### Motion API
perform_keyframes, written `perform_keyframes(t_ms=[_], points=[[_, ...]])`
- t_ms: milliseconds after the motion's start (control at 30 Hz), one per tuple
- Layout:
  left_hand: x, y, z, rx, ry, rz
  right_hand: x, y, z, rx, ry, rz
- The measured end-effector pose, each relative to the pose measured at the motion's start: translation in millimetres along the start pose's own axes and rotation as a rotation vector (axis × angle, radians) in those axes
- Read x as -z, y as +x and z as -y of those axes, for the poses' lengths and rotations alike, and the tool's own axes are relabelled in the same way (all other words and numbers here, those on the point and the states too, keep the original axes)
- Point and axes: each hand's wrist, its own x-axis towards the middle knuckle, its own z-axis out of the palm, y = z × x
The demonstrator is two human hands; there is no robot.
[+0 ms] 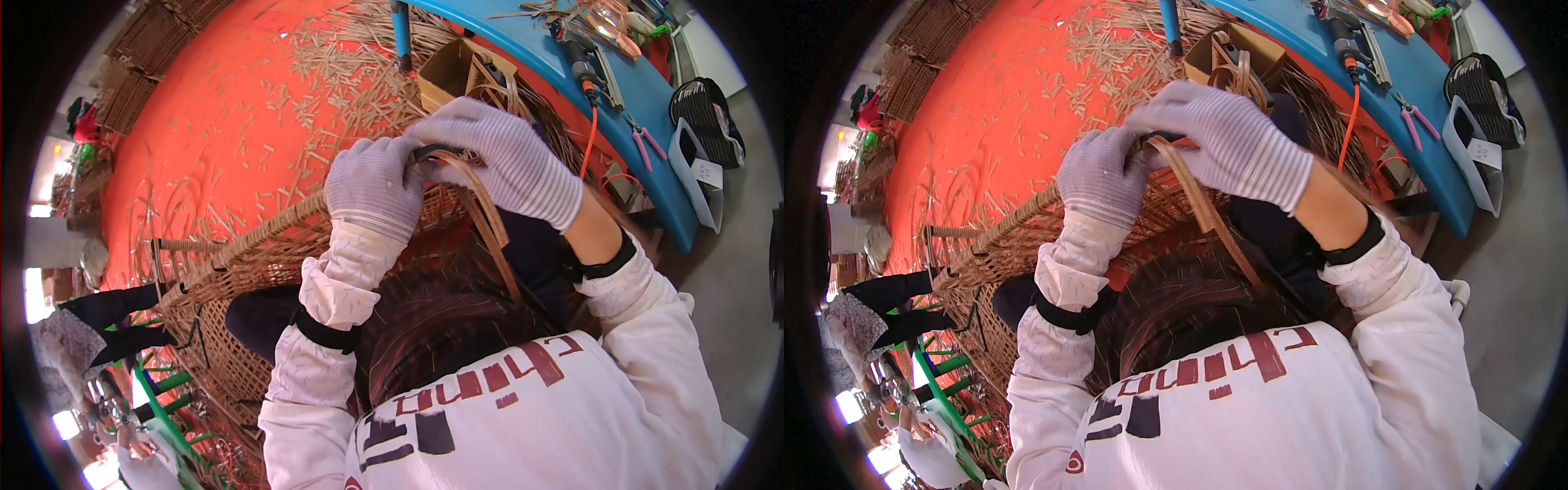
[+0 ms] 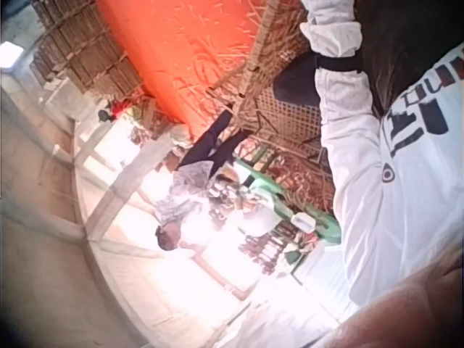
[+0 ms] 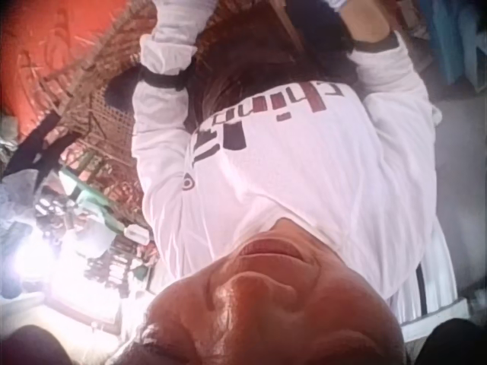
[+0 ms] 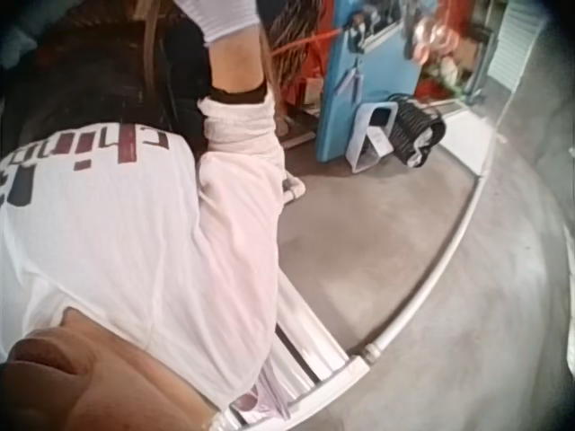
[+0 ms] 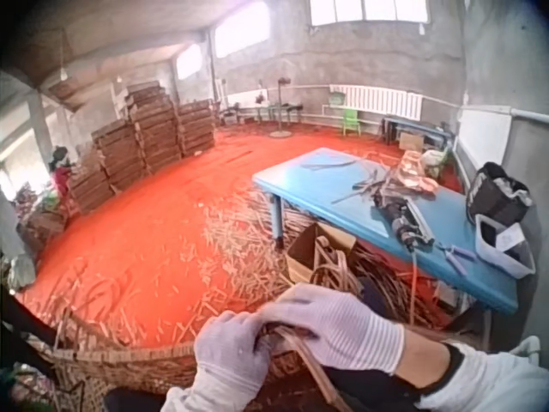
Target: Weaving and securing wicker strips to a wooden chair frame using a pneumatic stapler and hand tools.
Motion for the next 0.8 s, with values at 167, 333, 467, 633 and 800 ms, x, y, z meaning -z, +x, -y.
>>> perform_keyframes(t_ms=[167, 333, 467, 633, 800], points=[[-2.0, -4.1, 1.5, 0.022, -0.033, -0.004, -20.9, 6.1, -15.0, 0.070, 0.073, -0.118], [-7.7, -8.8, 3.1, 0.060, 0.001, -0.100, -34.9, 22.6, -24.3, -0.122, 0.044, -0.094], [-7.6, -12.9, -1.1, 0.070, 0.021, -0.196, -35.7, 33.3, -31.6, -0.160, -0.078, -0.031], [-9.3, -15.2, -8.5, 0.117, -0.106, -0.213, -26.1, 45.7, -26.8, -0.388, -0.147, 0.244], [-6.5, -3.4, -4.9, -0.080, -0.031, -0.247, -24.7, 60.2, -42.3, -0.396, -0.116, 0.350]])
